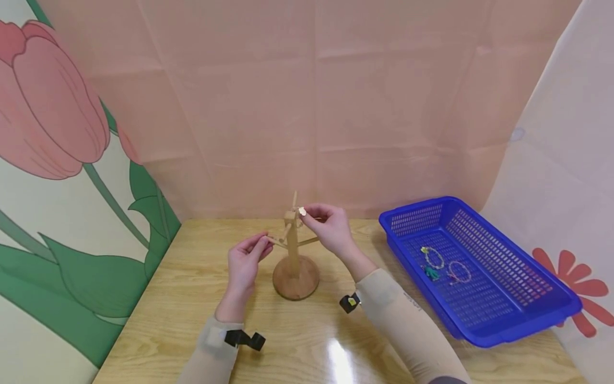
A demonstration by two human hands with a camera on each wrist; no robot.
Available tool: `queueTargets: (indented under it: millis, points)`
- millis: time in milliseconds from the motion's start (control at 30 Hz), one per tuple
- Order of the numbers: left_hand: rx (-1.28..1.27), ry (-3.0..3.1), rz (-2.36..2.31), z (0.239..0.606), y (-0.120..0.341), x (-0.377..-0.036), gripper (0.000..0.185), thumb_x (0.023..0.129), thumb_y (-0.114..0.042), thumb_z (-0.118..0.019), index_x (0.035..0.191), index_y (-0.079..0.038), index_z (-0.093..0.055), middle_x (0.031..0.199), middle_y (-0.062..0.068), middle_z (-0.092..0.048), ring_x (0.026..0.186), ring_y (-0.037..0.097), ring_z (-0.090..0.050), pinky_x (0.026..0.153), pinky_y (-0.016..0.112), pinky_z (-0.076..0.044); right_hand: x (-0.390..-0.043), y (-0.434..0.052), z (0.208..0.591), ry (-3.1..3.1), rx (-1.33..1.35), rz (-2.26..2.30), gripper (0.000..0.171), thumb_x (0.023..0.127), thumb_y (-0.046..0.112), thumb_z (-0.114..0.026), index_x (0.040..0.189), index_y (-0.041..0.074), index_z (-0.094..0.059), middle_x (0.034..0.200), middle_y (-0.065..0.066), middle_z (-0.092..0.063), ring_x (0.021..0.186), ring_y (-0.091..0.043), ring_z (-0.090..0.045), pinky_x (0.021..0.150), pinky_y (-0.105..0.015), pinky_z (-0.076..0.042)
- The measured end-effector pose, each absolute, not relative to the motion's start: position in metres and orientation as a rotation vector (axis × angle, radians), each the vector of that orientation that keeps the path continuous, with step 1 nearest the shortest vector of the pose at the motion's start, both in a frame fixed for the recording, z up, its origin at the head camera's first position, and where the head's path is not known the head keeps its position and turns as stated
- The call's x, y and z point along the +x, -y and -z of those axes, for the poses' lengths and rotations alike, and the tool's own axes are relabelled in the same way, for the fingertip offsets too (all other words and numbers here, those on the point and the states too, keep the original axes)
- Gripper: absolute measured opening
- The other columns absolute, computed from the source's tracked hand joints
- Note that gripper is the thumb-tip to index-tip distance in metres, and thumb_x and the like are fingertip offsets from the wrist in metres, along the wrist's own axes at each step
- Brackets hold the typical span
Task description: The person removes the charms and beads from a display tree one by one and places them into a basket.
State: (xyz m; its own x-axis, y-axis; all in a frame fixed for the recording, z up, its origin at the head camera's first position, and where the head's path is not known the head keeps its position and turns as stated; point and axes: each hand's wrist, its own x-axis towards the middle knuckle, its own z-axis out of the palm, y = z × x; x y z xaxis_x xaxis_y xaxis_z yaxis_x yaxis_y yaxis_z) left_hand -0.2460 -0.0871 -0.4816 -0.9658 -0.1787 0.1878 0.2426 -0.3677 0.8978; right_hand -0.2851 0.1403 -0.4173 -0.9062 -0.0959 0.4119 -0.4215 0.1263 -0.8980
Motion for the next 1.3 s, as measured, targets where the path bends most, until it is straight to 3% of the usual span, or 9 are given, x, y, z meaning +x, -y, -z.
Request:
queueTargets:
  millis: [333,567,1000,1300]
  points:
    - [-0.077,1.573,2.414,0.481,0.087,-0.245,0.028,0.099,0.006,-0.073,0.119,0.025,-0.065,0.106,0.031,-0.076,0.087,0.017,-0.079,0.083,0.032,-0.068,-0.287,-0.138,0.414,2.113,0.468,-1.9,0.016,0.097,0.011,-0.082,0.104,-0.004,-0.079,0.091,-0.003,-0.079,0.081,-0.013,-0.074,0.074,-0.021,-0.064]
    - [-0.071,1.572,2.409,0.481,0.087,-0.245,0.016,0.099,0.005,-0.074,0.112,0.015,-0.075,0.107,0.031,-0.076,0.088,0.019,-0.08,0.083,0.034,-0.068,-0.288,-0.136,0.411,2.034,0.414,-2.016,0.018,0.097,0.005,-0.079,0.106,-0.011,-0.076,0.091,-0.002,-0.079,0.083,-0.013,-0.074,0.079,-0.024,-0.066]
    - [-0.07,1.585,2.399,0.48,0.087,-0.245,0.016,0.099,0.004,-0.074,0.112,0.013,-0.076,0.107,0.03,-0.076,0.092,0.026,-0.08,0.084,0.035,-0.068,-0.291,-0.136,0.41,2.005,0.397,-2.048,0.02,0.099,0.005,-0.076,0.109,-0.012,-0.075,0.093,-0.006,-0.079,0.084,-0.013,-0.074,0.082,-0.025,-0.066]
    - [-0.068,1.583,2.405,0.481,0.086,-0.245,0.022,0.099,0.004,-0.074,0.115,0.019,-0.071,0.104,0.027,-0.077,0.086,0.017,-0.079,0.082,0.032,-0.068,-0.291,-0.135,0.407,2.006,0.374,-2.054,0.021,0.101,0.008,-0.076,0.111,-0.01,-0.075,0.1,-0.015,-0.079,0.093,-0.028,-0.077,0.085,-0.028,-0.067]
